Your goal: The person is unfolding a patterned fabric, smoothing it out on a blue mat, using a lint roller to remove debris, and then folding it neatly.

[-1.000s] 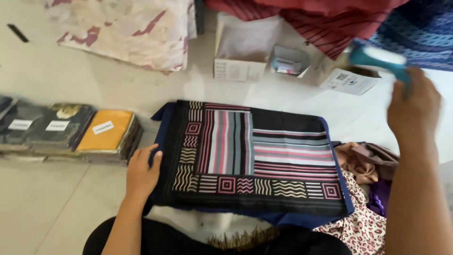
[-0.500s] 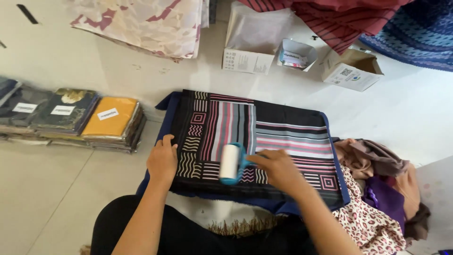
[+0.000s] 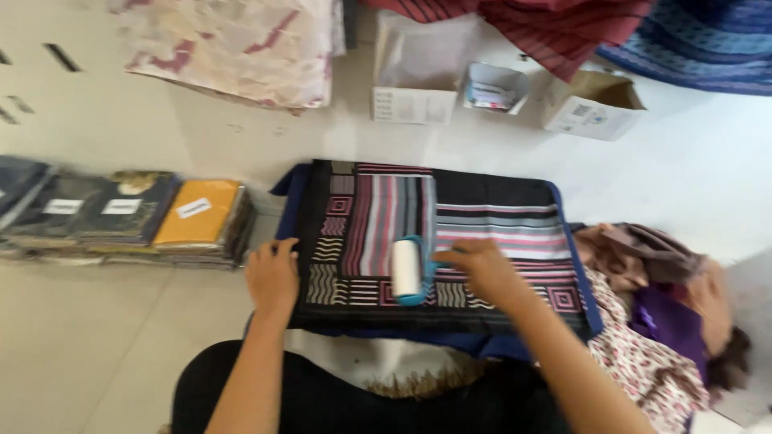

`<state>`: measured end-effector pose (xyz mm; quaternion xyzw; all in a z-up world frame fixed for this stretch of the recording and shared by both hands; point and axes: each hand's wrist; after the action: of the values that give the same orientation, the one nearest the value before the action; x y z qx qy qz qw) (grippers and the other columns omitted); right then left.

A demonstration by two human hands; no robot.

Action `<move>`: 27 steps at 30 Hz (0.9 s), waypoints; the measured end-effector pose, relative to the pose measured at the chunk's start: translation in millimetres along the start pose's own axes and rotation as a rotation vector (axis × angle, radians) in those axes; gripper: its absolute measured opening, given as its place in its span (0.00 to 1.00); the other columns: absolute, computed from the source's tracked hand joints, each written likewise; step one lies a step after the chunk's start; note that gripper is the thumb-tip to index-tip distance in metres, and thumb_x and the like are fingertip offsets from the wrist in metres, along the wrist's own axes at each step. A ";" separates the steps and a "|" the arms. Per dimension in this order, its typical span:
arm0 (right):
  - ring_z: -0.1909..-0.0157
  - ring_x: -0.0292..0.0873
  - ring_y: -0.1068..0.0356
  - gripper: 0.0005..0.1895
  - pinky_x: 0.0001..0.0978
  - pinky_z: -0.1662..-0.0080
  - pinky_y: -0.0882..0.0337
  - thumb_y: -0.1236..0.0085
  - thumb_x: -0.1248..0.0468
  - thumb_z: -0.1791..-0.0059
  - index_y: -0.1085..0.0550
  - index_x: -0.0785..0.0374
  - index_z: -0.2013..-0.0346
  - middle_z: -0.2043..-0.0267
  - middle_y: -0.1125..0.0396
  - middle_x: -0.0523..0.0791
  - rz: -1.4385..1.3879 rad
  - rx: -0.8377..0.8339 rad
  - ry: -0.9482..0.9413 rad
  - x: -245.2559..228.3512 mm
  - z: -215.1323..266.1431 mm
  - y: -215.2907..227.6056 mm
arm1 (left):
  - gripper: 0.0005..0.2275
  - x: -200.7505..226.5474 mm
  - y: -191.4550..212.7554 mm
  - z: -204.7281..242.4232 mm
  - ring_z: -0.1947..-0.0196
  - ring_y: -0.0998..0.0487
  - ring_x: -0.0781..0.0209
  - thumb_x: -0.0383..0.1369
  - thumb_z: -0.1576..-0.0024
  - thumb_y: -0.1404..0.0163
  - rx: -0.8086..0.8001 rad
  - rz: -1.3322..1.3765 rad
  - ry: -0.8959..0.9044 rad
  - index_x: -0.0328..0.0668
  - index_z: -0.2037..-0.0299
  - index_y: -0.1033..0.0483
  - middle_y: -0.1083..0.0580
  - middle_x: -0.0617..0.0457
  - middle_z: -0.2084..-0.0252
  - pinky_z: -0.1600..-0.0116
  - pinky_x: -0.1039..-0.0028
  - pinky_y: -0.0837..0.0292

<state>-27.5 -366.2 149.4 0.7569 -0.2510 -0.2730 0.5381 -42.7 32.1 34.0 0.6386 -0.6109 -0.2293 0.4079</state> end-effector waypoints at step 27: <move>0.54 0.44 0.31 0.33 0.40 0.51 0.41 0.44 0.73 0.61 0.24 0.43 0.44 0.55 0.30 0.40 0.151 0.018 -0.059 5.7 -72.7 -11.8 | 0.26 46.3 -33.5 -38.4 0.24 0.47 0.48 0.52 0.37 0.67 -0.298 0.091 -0.268 0.61 0.28 0.40 0.42 0.59 0.24 0.26 0.60 0.50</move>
<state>27.4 -317.3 157.1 0.7323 -0.3254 -0.2514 0.5428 14.4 -6.1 38.2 0.5066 -0.6473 -0.3813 0.4229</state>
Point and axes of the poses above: each hand's wrist, its own z-axis away from the middle knuckle, its own y-axis out of the back of the hand, x = y × z
